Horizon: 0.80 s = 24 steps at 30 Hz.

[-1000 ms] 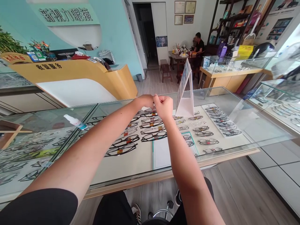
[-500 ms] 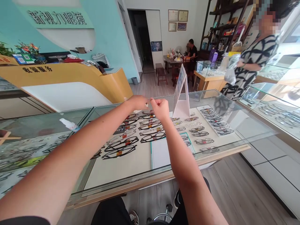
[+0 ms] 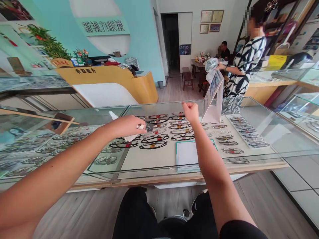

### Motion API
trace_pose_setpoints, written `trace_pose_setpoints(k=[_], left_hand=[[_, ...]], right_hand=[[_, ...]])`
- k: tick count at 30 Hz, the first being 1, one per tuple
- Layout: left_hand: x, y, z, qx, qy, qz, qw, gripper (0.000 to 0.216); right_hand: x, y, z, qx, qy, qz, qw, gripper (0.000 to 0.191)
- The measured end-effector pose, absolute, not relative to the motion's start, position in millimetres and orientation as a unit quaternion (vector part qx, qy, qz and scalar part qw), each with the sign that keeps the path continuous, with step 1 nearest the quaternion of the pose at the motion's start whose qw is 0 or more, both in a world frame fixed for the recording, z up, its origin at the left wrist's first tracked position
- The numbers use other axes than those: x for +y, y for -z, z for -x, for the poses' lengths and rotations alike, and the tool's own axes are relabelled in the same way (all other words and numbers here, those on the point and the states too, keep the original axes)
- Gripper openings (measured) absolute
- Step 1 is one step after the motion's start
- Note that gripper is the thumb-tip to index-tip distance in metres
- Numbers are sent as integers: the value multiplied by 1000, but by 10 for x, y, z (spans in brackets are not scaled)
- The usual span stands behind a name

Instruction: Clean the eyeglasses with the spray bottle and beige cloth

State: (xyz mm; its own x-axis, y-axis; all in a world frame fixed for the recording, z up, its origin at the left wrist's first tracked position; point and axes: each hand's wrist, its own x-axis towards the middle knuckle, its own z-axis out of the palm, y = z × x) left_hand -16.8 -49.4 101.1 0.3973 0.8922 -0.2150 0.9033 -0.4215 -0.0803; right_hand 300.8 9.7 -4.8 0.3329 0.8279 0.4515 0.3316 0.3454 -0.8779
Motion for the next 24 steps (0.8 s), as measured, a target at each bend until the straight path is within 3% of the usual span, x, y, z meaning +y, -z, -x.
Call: trace_pose_setpoints(k=[10, 24], left_hand=[[-999, -385, 1190, 646, 46, -751, 129, 46], [-1093, 98, 2016, 773, -47, -630, 48, 62]], right_hand=[[155, 123, -3076, -545, -180, 538, 617, 67], [110, 89, -3035, -541, -189, 545, 612, 66]])
